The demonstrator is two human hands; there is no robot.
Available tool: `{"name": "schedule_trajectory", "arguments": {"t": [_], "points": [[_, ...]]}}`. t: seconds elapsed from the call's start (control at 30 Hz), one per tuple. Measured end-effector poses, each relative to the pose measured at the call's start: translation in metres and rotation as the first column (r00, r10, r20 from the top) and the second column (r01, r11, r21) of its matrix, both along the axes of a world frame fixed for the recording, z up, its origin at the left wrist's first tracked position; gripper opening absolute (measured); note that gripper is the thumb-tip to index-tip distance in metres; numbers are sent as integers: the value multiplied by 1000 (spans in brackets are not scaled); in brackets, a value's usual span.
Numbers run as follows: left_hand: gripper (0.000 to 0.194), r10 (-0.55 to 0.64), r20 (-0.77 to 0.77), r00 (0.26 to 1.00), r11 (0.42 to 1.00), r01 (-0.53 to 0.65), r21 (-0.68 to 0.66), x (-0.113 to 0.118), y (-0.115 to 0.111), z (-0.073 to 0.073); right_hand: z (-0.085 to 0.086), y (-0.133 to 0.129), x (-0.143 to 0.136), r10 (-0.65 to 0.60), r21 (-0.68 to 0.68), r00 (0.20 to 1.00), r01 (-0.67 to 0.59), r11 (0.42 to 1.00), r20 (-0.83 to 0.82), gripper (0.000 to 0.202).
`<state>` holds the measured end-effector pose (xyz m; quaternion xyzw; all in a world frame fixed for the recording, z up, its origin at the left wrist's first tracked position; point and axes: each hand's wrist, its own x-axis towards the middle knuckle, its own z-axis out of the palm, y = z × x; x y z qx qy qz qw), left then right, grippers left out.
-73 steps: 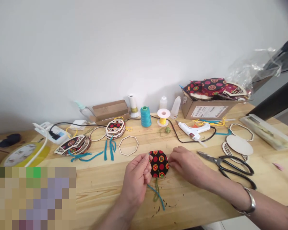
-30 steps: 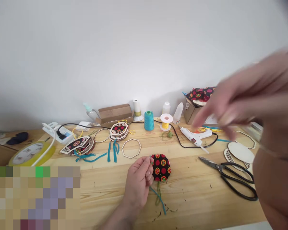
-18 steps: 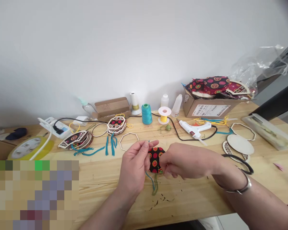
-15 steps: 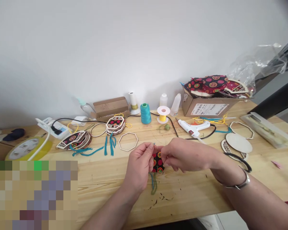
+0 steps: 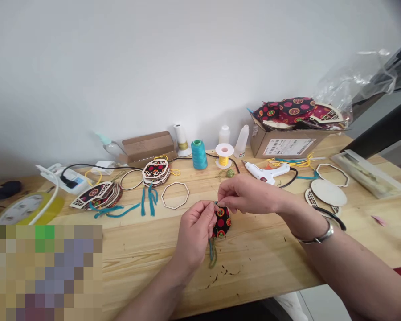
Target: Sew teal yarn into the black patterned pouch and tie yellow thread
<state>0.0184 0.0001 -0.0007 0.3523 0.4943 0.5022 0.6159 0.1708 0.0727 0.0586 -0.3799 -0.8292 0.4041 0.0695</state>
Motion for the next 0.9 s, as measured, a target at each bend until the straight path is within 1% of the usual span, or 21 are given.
{"name": "schedule_trajectory", "arguments": {"t": [0.1,0.23,0.37,0.5,0.53,0.6,0.67,0.7,0.73,0.8,0.9], "points": [[21,4,-3,1000,1000,-4,-22,-2,0,-1,-11,-1,-4,-53,-34,993,49,998,-108,12],[22,16,8,1000,999,-16,-43,-3,1,-1,-26,-3,-8,-118,-112,959,91,990,-256,13],[22,37,16,999,999,-36,-33,-3,3,-1,-36,-2,-10,-217,-187,920,162,969,-327,14],[22,49,2,999,999,-49,-6,-3,3,-2,-42,4,-10,-345,-246,850,263,933,-399,16],[23,52,-1,999,999,-52,-4,-4,2,-2,-43,6,-9,-391,-264,820,302,916,-419,16],[23,70,-3,998,998,-70,-2,-4,2,-4,-43,9,-7,-501,-321,737,390,863,-452,19],[23,98,-2,995,995,-98,5,-5,2,-6,-43,12,-6,-608,-428,660,440,789,-441,22],[23,111,-3,994,994,-111,12,-6,3,-7,-42,12,-5,-646,-497,644,436,750,-410,23],[23,122,-7,992,992,-122,21,-6,3,-7,-41,12,-5,-668,-567,646,413,713,-370,24],[22,136,-22,991,990,-135,43,-7,4,-8,-39,10,-5,-668,-680,679,336,651,-304,23],[22,152,-48,987,987,-148,67,-7,4,-9,-40,6,-7,-637,-764,714,228,604,-290,23]]}}
